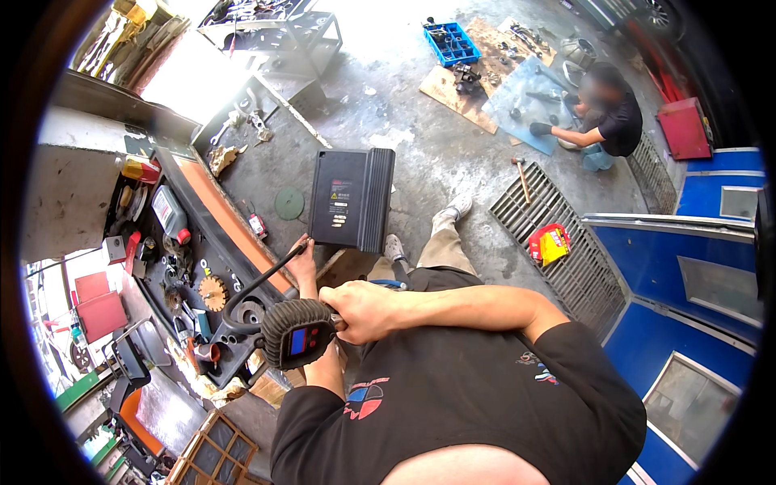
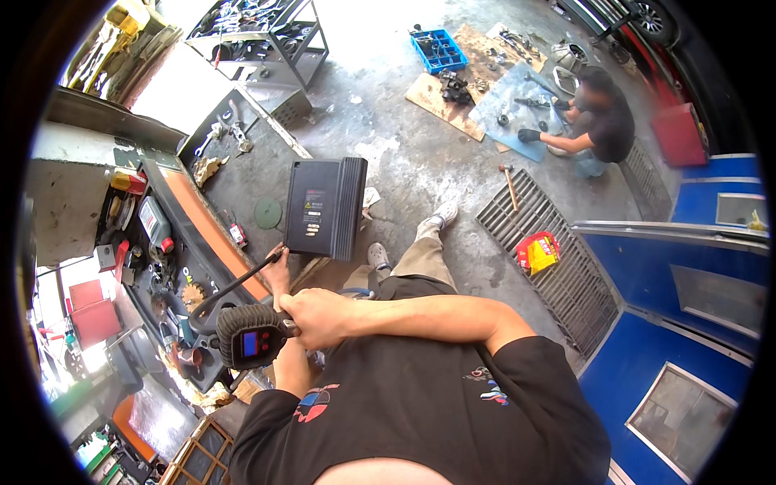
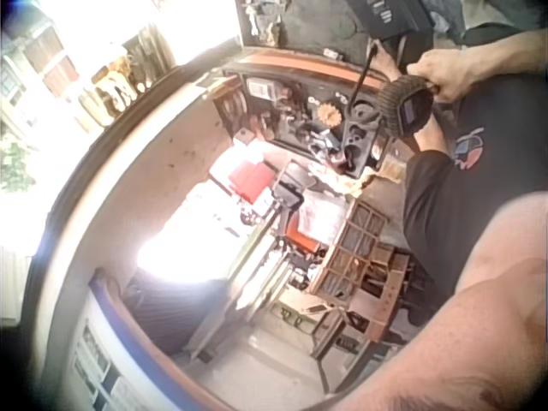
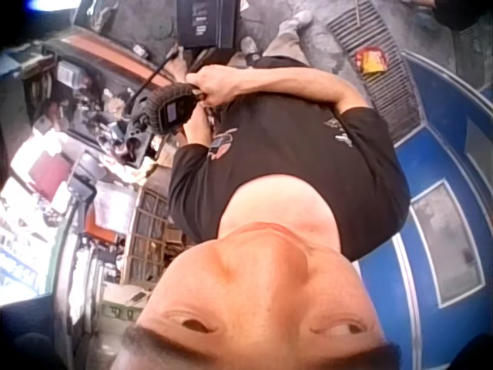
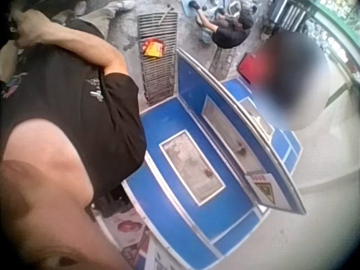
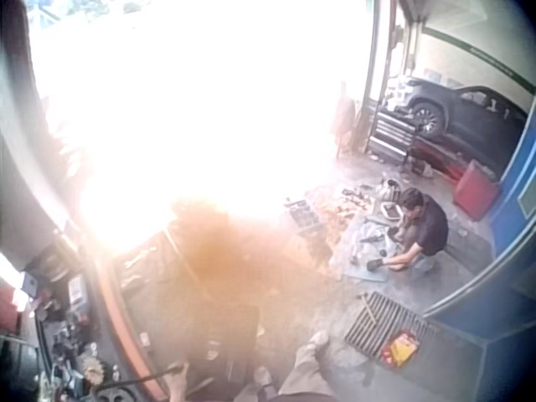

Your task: The person uses a handheld air blower to clean dust from a black rectangular electronic device with a red-bordered screen. They repeatedly direct airflow across the screen and casing, then flip the device to clean the back and sides.

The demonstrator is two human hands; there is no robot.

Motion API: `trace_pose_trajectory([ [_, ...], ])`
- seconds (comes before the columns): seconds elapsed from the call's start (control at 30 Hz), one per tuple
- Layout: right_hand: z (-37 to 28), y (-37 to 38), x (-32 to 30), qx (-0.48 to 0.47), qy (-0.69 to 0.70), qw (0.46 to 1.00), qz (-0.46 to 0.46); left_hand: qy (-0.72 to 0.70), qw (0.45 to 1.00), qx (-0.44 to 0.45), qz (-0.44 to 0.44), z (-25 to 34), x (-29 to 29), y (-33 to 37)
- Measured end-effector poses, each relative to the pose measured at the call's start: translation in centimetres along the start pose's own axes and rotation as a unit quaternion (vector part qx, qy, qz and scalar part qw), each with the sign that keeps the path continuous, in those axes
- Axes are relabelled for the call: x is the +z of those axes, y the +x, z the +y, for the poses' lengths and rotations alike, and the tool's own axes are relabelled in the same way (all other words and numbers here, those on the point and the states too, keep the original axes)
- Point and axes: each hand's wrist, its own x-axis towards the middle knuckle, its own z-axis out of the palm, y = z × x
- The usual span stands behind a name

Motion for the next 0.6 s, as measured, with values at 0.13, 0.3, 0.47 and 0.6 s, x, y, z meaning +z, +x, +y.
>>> trace_pose_trajectory([
  [0.13, 0.6, -0.1, 0.5, 0.003, -0.017, 1.000, 0.004, -0.005, 1.000, 0.001, -0.021, 0.1, 0.7, 1.2],
  [0.3, 0.8, -0.1, 0.1, -0.005, -0.007, 0.999, 0.042, 0.025, 0.998, 0.036, -0.040, 1.4, 3.8, 4.8],
  [0.47, 1.1, 0.0, -1.1, -0.008, 0.015, 0.996, 0.083, 0.025, 0.997, 0.055, -0.044, 3.1, 5.9, 6.6],
  [0.6, 0.5, -0.1, -1.7, 0.019, 0.022, 0.997, 0.066, 0.010, 0.998, 0.042, -0.034, 2.2, 5.2, 5.8],
])
